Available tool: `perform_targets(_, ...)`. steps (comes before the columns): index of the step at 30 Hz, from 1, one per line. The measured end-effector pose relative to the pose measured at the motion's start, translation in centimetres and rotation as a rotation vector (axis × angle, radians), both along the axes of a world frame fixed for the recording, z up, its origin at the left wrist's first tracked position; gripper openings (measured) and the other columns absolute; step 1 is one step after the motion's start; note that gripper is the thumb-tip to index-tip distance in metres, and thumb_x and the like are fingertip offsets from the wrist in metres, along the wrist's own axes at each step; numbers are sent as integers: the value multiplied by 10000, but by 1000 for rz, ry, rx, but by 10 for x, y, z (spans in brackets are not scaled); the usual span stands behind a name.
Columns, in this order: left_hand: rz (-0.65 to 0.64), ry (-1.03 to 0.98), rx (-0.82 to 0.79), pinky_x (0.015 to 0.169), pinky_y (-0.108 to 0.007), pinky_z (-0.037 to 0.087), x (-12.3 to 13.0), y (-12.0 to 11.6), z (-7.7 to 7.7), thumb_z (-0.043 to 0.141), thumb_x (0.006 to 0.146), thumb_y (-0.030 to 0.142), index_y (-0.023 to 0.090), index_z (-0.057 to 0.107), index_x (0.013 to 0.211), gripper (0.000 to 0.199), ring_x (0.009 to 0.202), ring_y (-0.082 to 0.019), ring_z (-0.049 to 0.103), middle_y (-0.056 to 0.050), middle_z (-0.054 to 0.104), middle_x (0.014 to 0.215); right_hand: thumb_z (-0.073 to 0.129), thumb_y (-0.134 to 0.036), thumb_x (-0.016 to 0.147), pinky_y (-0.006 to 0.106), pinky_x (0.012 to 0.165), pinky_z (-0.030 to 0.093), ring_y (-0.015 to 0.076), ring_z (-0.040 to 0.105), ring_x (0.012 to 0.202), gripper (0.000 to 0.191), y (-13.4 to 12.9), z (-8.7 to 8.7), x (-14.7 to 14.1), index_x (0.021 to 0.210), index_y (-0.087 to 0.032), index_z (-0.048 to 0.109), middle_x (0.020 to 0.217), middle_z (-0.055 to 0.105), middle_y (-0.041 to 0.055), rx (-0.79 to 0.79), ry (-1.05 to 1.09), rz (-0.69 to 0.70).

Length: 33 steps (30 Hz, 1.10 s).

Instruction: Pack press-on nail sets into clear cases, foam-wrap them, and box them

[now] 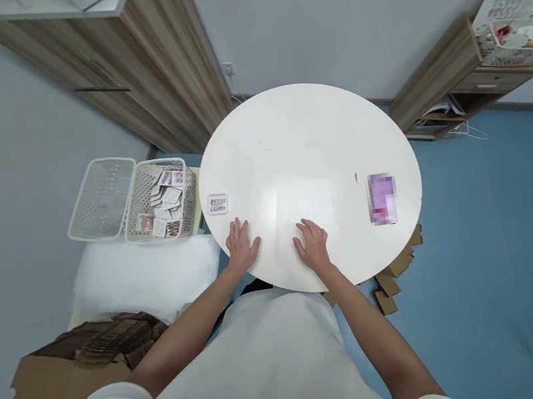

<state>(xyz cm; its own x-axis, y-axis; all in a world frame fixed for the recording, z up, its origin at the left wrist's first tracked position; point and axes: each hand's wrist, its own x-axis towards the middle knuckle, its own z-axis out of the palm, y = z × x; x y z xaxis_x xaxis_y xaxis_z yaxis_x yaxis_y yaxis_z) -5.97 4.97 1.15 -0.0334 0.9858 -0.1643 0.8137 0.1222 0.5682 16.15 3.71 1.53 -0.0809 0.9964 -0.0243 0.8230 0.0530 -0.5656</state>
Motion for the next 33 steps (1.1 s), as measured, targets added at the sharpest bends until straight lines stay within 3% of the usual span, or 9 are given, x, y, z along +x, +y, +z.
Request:
perform_targets(3, 226, -87, 24, 1064, -424, 156, -50, 21, -3, 463, 801, 352, 141, 235, 1339, 621, 1328, -258, 117, -147, 165, 1437, 392, -321, 816, 407, 932, 348, 222, 461, 1122, 417, 28, 4, -53, 1213, -200, 436, 1221, 502, 90, -142, 178, 117)
perform_targets(7, 355, -309, -10, 1021, -362, 288, -101, 56, -6, 478, 788, 292, 161, 341, 1294, 540, 1246, -225, 333, -112, 375, 1345, 480, -298, 759, 365, 940, 387, 197, 462, 1141, 491, 61, 4, -117, 1238, -206, 423, 1264, 478, 67, -337, 361, 133)
perform_targets(10, 401, -501, -71, 967, -328, 360, -121, 73, -11, 479, 772, 255, 153, 406, 1262, 506, 1164, -209, 445, -104, 451, 1293, 486, -227, 725, 344, 935, 405, 188, 432, 1184, 545, 76, 2, -150, 1263, -198, 401, 1318, 433, 62, -444, 546, 61)
perform_targets(13, 448, -602, -106, 975, -313, 348, -130, 82, -17, 465, 769, 236, 132, 450, 1236, 479, 1162, -201, 454, -107, 471, 1283, 473, -162, 689, 342, 956, 388, 191, 382, 1229, 609, 84, 1, -169, 1288, -189, 372, 1358, 382, 61, -535, 716, -24)
perform_targets(19, 358, -616, -174, 976, -301, 322, -137, 89, -23, 435, 776, 238, 147, 472, 1221, 456, 1168, -195, 445, -92, 485, 1273, 493, -126, 642, 338, 989, 355, 195, 335, 1260, 710, 93, 2, -186, 1322, -234, 318, 1397, 314, 28, -626, 928, -136)
perform_targets(26, 334, -564, -201, 918, -287, 356, -135, 93, -24, 471, 741, 208, 190, 585, 1078, 356, 1121, -215, 468, -53, 535, 1199, 493, -84, 594, 341, 1004, 339, 193, 334, 1257, 766, 94, -1, -199, 1328, -207, 310, 1387, 330, 43, -615, 946, -210)
perform_targets(33, 238, -637, -199, 887, -287, 384, -104, 77, -16, 459, 764, 232, 210, 583, 1102, 361, 1066, -196, 500, -48, 546, 1152, 499, -86, 590, 344, 1035, 298, 177, 346, 1249, 717, 67, -5, -167, 1288, -209, 385, 1364, 370, 33, -515, 888, -250)
